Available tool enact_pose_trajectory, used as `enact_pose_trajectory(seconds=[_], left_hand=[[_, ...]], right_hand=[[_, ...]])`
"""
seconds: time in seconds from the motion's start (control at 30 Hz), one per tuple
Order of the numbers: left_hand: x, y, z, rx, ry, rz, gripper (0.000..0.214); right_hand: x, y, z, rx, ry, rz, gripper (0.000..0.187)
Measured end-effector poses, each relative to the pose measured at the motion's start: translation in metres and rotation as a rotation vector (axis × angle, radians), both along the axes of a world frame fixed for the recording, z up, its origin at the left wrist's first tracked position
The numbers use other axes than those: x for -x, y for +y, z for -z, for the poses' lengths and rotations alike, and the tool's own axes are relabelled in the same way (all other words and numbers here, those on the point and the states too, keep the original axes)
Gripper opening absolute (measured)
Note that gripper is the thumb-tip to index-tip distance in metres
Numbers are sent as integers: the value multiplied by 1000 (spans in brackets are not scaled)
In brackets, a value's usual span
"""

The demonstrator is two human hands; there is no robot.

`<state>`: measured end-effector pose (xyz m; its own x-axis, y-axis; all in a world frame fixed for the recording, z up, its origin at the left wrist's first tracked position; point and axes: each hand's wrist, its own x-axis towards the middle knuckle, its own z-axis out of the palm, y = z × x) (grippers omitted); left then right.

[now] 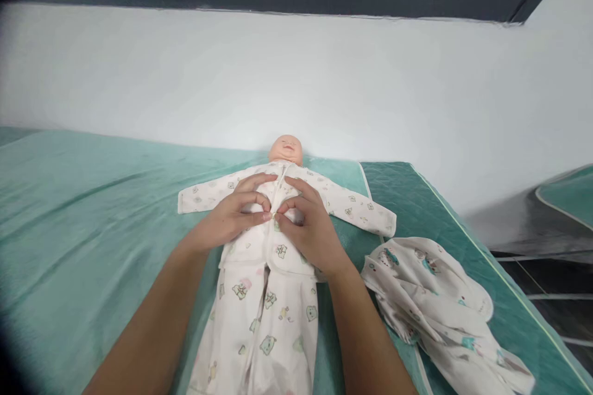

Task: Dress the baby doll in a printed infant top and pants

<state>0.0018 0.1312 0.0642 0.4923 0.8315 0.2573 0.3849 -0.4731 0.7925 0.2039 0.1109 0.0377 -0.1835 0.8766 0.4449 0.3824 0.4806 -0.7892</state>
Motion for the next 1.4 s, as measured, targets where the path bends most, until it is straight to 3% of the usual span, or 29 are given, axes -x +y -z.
enact_pose_trajectory(seconds=[0.23, 0.53, 0.7, 0.73, 0.8, 0.9, 0.97, 1.0, 1.1, 1.2, 1.4], left_hand=[[1, 1, -3, 37, -25, 36, 17], [-5, -3, -1, -3, -7, -22, 11], [-9, -3, 2, 35, -150, -21, 10], [-6, 0, 4, 58, -230, -49, 11], [4, 9, 11, 62, -459, -216, 12], [26, 24, 24, -70, -715, -716, 15], [36, 32, 32, -165, -620, -964, 20], [38, 34, 36, -197, -514, -995, 20], [33, 40, 44, -300, -125, -797, 16], [23, 44, 48, -413, 175, -636, 16], [15, 52, 50, -405, 461, -789, 13]], right_hand=[[6, -3, 1, -51, 6, 46, 3], [5, -5, -5, 66, 26, 2, 15], [6, -4, -3, 114, 105, 25, 13], [1, 0, 0, 136, 176, 68, 14], [-18, 10, 9, 136, 385, 281, 17], [-51, 28, 23, 35, 603, 774, 27], [-61, 34, 29, 35, 524, 892, 36], [-61, 34, 31, 40, 431, 884, 39], [-43, 31, 34, 31, 115, 700, 39], [-26, 29, 39, -14, -56, 493, 37], [-28, 37, 49, -59, -288, 438, 44]])
